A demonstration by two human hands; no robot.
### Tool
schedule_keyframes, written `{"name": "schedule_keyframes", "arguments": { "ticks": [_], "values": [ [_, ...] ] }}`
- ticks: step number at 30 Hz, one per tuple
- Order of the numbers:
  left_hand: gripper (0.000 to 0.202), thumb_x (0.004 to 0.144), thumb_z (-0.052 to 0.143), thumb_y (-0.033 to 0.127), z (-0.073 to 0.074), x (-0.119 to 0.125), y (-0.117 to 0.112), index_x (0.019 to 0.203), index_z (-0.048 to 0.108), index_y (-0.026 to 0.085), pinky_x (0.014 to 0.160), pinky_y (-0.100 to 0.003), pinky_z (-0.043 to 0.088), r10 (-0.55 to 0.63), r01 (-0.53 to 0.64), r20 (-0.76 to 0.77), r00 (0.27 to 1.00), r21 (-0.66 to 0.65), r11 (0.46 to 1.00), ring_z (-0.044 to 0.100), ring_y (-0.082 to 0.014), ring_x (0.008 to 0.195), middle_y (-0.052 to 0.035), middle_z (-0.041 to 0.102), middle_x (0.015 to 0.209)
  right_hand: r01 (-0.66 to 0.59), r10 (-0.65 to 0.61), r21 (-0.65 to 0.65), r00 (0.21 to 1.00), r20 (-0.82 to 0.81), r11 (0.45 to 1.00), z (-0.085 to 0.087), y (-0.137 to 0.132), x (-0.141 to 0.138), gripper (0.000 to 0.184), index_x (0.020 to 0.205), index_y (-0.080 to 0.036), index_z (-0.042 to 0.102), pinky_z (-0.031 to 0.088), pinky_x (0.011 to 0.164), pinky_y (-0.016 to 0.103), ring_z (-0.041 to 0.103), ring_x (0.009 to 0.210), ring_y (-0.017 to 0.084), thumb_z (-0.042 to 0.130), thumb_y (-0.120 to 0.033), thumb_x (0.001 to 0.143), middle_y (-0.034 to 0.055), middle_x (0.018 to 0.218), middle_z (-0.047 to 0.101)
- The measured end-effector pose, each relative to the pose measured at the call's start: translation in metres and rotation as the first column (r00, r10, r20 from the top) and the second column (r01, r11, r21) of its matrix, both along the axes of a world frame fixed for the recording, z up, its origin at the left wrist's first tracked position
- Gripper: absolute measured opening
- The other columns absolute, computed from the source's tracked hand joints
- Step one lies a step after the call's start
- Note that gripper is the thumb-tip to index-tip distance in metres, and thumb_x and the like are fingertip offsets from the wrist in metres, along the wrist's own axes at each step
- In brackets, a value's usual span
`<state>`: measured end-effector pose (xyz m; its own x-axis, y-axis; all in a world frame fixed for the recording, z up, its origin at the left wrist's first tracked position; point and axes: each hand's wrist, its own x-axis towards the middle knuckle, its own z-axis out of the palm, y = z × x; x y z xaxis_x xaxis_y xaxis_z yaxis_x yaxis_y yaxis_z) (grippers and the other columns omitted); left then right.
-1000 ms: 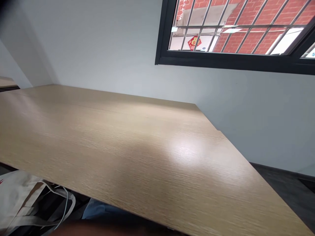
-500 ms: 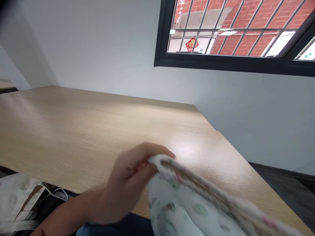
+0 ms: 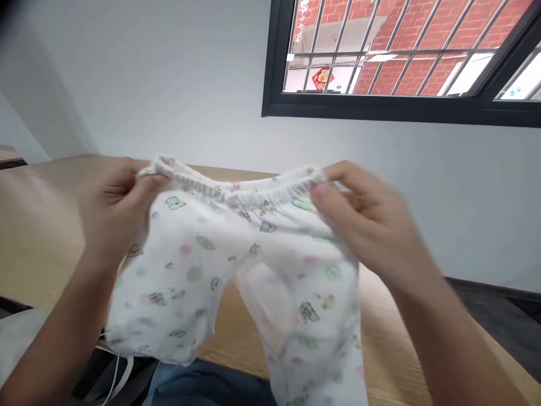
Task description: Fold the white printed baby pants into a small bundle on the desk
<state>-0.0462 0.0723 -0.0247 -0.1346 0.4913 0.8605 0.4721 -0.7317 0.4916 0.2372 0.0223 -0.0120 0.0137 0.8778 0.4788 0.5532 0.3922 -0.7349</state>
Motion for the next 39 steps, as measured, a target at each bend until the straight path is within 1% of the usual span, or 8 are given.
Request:
{"name": "schedule_keyframes", "arguments": {
  "ticks": [6, 11, 17, 22, 27, 30, 34, 39],
  "values": [
    [0.037, 0.087, 0.038, 0.031, -0.057, 0.005, 0.077, 0.054, 0.036, 0.016, 0.045, -0.023, 0.021, -0.114, -0.119, -0.464, 0.878, -0.444, 0.888, 0.030, -0.0079, 0.047, 0.0045, 0.029, 0.050, -0.108, 0.111, -0.294, 0.994, -0.007, 0.950, -0.058, 0.101, -0.003, 0.030, 0.077, -0.022, 0.051, 0.028, 0.036, 0.019, 0.037, 0.039, 0.007, 0.047, -0.052, 0.081, -0.0058, 0.052, 0.043],
    [0.027, 0.088, 0.045, 0.034, -0.096, 0.023, 0.137, 0.073, 0.053, 0.013, 0.054, -0.023, 0.040, -0.168, -0.226, -0.578, 0.798, -0.546, 0.807, 0.046, -0.0082, 0.055, 0.0020, 0.050, 0.064, 0.047, -0.004, -0.309, 0.990, 0.139, 0.950, -0.113, 0.161, 0.008, 0.020, 0.068, -0.020, 0.048, 0.028, 0.042, 0.020, 0.036, 0.045, 0.008, 0.045, -0.036, 0.080, -0.0057, 0.053, 0.041],
    [0.026, 0.089, 0.046, 0.035, -0.109, 0.034, 0.173, 0.097, 0.056, 0.012, 0.074, -0.034, 0.048, -0.152, -0.329, -0.626, 0.765, -0.583, 0.743, 0.057, -0.0146, 0.081, -0.0051, 0.058, 0.093, 0.185, -0.135, -0.260, 0.971, 0.198, 0.948, -0.130, 0.196, 0.002, 0.019, 0.075, -0.019, 0.051, 0.030, 0.044, 0.021, 0.040, 0.048, 0.010, 0.042, -0.035, 0.079, -0.0040, 0.057, 0.047],
    [0.027, 0.088, 0.047, 0.036, -0.103, 0.030, 0.158, 0.100, 0.055, 0.013, 0.080, -0.038, 0.045, -0.173, -0.299, -0.619, 0.766, -0.581, 0.757, 0.055, -0.0172, 0.089, -0.0065, 0.057, 0.099, 0.203, -0.124, -0.224, 0.938, 0.324, 0.953, -0.135, 0.196, 0.010, 0.025, 0.091, -0.016, 0.057, 0.043, 0.066, 0.029, 0.056, 0.076, 0.019, 0.049, -0.034, 0.076, 0.0071, 0.087, 0.060],
    [0.030, 0.089, 0.032, 0.023, -0.096, 0.016, 0.098, 0.112, 0.051, 0.016, 0.088, -0.035, 0.039, -0.329, -0.147, -0.601, 0.728, -0.606, 0.782, 0.051, -0.0194, 0.100, -0.0064, 0.056, 0.110, 0.099, -0.025, -0.152, 0.902, 0.431, 0.983, -0.125, 0.172, 0.008, 0.038, 0.109, -0.014, 0.054, 0.030, 0.096, 0.044, 0.037, 0.118, 0.030, 0.052, -0.033, 0.076, 0.0149, 0.122, 0.049],
    [0.037, 0.089, 0.026, 0.023, -0.098, 0.008, 0.069, 0.117, 0.050, 0.022, 0.085, -0.028, 0.041, -0.500, -0.032, -0.582, 0.641, -0.672, 0.740, 0.052, -0.0182, 0.102, -0.0028, 0.055, 0.116, -0.130, 0.191, -0.162, 0.870, 0.455, 0.978, -0.114, 0.150, -0.023, 0.034, 0.112, -0.021, 0.054, 0.032, 0.098, 0.040, 0.042, 0.116, 0.024, 0.047, -0.033, 0.081, 0.0070, 0.122, 0.052],
    [0.038, 0.091, 0.023, 0.028, -0.109, 0.009, 0.068, 0.112, 0.053, 0.018, 0.080, -0.029, 0.044, -0.589, 0.021, -0.577, 0.566, -0.705, 0.709, 0.056, -0.0192, 0.096, -0.0051, 0.059, 0.111, -0.449, 0.510, -0.247, 0.706, 0.491, 0.859, -0.115, 0.134, -0.082, 0.037, 0.120, -0.024, 0.048, 0.039, 0.095, 0.034, 0.046, 0.114, 0.019, 0.028, -0.028, 0.090, 0.0015, 0.127, 0.050],
    [0.043, 0.092, 0.026, 0.032, -0.120, 0.008, 0.043, 0.130, 0.038, 0.017, 0.105, -0.036, 0.024, -0.636, 0.076, -0.611, 0.471, -0.690, 0.720, 0.033, -0.0203, 0.126, -0.0068, 0.038, 0.136, -0.435, 0.515, -0.291, 0.595, 0.618, 0.852, -0.139, 0.160, -0.119, 0.040, 0.124, -0.015, 0.045, 0.029, 0.101, 0.044, 0.037, 0.122, 0.026, 0.022, -0.020, 0.092, 0.0073, 0.133, 0.044]
  ]
}}
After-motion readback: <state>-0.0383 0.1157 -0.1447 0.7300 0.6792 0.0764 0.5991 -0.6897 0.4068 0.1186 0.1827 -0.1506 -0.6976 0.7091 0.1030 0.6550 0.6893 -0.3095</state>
